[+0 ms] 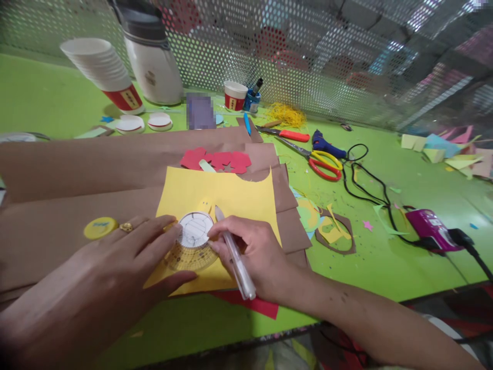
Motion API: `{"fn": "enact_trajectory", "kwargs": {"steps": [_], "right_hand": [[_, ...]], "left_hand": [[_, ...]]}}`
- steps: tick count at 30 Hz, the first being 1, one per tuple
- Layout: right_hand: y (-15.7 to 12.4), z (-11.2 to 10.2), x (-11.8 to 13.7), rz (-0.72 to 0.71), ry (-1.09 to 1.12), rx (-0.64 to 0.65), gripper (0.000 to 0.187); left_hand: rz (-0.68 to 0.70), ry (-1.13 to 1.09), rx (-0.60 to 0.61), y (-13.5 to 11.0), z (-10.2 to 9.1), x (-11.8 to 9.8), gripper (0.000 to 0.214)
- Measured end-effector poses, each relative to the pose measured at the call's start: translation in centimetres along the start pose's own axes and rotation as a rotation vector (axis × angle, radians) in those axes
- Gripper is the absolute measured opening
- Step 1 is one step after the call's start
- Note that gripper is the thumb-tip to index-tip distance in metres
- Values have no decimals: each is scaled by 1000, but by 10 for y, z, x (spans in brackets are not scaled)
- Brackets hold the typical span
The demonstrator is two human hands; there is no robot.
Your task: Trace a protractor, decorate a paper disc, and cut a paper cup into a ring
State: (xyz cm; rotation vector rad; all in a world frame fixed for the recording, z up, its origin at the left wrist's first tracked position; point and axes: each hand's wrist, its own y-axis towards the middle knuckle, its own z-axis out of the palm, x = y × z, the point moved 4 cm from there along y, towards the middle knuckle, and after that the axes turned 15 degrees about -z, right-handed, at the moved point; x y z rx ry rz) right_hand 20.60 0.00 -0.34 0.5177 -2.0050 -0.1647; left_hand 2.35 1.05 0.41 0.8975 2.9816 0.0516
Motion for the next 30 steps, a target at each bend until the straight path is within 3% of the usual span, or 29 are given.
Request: {"fn": "enact_trajectory", "kwargs": {"steps": [8, 12, 18, 30], "right_hand": [[1, -23, 14, -130, -75, -82, 24], [10, -27, 28, -181, -32, -45, 21], [20, -24, 23, -72, 46, -61, 12], [31, -9, 17, -71, 98, -32, 11]], "left_hand": [[32, -14, -36, 2, -5, -1, 33], [26, -37, -40, 1, -4, -1, 31], [24, -43, -65, 0, -2, 1, 33], [71, -31, -149, 0, -3, 0, 34]]}}
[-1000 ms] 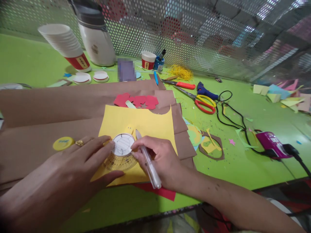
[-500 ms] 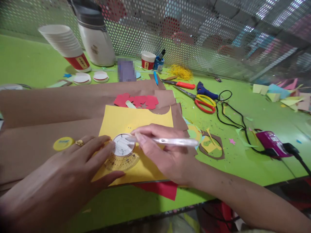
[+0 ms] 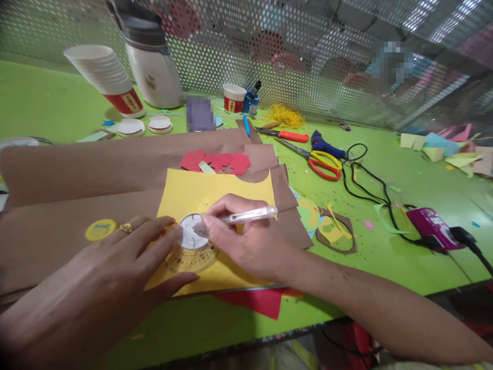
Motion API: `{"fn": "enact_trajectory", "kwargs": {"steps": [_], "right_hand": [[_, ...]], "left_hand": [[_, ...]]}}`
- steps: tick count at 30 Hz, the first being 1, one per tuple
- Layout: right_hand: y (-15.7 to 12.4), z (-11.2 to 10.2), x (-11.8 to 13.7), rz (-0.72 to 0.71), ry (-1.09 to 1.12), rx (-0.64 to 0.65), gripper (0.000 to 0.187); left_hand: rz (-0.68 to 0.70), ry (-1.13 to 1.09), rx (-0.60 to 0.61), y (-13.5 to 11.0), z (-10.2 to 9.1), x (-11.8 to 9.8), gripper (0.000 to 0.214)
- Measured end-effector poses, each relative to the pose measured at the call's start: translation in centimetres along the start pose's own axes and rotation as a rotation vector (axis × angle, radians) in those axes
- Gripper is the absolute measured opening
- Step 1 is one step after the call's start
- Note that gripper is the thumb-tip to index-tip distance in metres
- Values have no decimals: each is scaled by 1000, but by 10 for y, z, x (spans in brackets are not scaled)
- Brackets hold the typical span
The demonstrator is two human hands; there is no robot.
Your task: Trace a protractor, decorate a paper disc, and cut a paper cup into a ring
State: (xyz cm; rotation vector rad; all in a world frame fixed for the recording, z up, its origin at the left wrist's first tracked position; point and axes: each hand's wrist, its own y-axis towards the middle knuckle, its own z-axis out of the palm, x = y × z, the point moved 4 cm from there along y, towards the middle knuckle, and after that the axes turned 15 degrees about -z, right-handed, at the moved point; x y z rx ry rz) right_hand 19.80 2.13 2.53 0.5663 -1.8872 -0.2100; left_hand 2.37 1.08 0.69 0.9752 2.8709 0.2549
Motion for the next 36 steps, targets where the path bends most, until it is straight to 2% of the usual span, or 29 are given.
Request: {"fn": "enact_trajectory", "kwargs": {"steps": [14, 30, 36], "right_hand": [[-2, 7, 4, -55, -114, -6, 6], [-6, 15, 10, -167, -194, 90, 9], [-5, 13, 9, -134, -184, 78, 9]], "left_hand": [[-18, -10, 75, -3, 4, 2, 33], [-53, -87, 107, -4, 5, 3, 20], [-48, -72, 92, -4, 6, 3, 20]]}}
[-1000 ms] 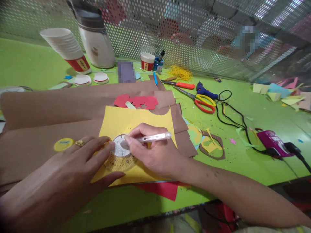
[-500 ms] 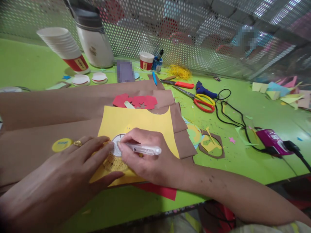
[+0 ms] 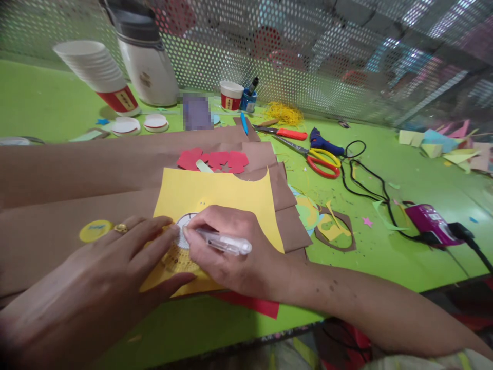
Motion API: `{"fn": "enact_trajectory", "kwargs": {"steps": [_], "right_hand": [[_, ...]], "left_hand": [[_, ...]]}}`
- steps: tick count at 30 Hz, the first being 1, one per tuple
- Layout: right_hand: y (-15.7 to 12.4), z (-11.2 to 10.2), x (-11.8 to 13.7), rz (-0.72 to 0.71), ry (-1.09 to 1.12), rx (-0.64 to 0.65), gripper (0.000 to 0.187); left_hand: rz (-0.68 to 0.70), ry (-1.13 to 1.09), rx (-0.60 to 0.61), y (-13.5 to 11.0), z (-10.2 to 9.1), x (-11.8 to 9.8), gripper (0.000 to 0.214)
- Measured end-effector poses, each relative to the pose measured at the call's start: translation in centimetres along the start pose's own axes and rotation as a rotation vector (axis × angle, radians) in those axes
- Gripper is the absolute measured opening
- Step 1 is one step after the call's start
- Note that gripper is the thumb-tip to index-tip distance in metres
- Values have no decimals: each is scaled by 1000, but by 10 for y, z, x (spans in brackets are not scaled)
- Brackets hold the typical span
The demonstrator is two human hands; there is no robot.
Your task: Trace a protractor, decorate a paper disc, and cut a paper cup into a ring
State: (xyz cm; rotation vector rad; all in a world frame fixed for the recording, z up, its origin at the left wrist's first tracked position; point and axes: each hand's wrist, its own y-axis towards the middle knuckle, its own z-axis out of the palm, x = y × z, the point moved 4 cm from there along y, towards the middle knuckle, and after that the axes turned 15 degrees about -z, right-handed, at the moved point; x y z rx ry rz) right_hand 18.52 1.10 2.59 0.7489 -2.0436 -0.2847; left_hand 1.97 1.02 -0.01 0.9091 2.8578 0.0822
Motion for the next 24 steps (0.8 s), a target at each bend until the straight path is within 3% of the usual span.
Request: {"fn": "enact_trajectory", "kwargs": {"steps": [24], "right_hand": [[0, -2, -4, 66, 74, -9, 8]], "left_hand": [[-5, -6, -42, 4, 0, 0, 23]]}}
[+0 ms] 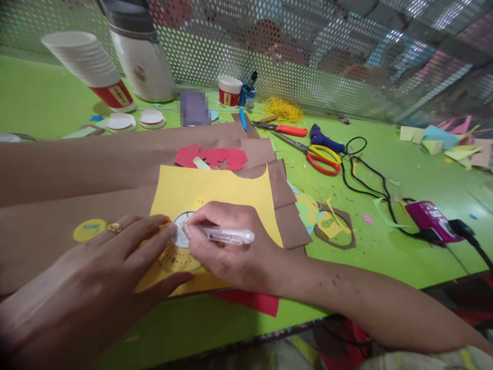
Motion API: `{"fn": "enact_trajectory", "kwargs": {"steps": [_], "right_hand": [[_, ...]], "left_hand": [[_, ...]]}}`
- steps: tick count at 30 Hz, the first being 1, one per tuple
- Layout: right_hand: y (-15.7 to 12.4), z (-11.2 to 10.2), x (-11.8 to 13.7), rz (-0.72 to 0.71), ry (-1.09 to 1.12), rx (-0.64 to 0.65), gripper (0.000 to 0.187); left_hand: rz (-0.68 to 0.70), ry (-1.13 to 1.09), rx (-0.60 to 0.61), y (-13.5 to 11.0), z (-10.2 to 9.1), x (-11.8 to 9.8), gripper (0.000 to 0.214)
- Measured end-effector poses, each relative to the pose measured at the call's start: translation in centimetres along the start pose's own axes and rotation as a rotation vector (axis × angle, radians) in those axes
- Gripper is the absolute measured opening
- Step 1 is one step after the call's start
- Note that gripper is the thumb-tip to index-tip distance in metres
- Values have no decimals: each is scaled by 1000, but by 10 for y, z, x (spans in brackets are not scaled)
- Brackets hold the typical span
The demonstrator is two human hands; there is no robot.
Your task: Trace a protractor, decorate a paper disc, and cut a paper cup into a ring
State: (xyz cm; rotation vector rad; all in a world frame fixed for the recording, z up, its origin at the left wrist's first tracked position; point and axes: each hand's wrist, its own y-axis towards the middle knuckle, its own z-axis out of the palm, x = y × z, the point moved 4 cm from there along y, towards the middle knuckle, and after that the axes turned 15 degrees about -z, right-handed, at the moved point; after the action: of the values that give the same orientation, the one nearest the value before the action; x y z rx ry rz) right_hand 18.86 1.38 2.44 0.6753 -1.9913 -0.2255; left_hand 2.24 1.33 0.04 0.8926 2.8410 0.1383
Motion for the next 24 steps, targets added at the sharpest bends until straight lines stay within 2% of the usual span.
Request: {"fn": "enact_trajectory", "kwargs": {"steps": [14, 24], "right_hand": [[-7, -4, 2, -9, -156, 10, 10], [-13, -10, 4, -11, -154, 21, 11]], "left_hand": [[-18, 31, -16, -3, -1, 1, 23], [2, 39, -26, 0, -4, -1, 22]]}}
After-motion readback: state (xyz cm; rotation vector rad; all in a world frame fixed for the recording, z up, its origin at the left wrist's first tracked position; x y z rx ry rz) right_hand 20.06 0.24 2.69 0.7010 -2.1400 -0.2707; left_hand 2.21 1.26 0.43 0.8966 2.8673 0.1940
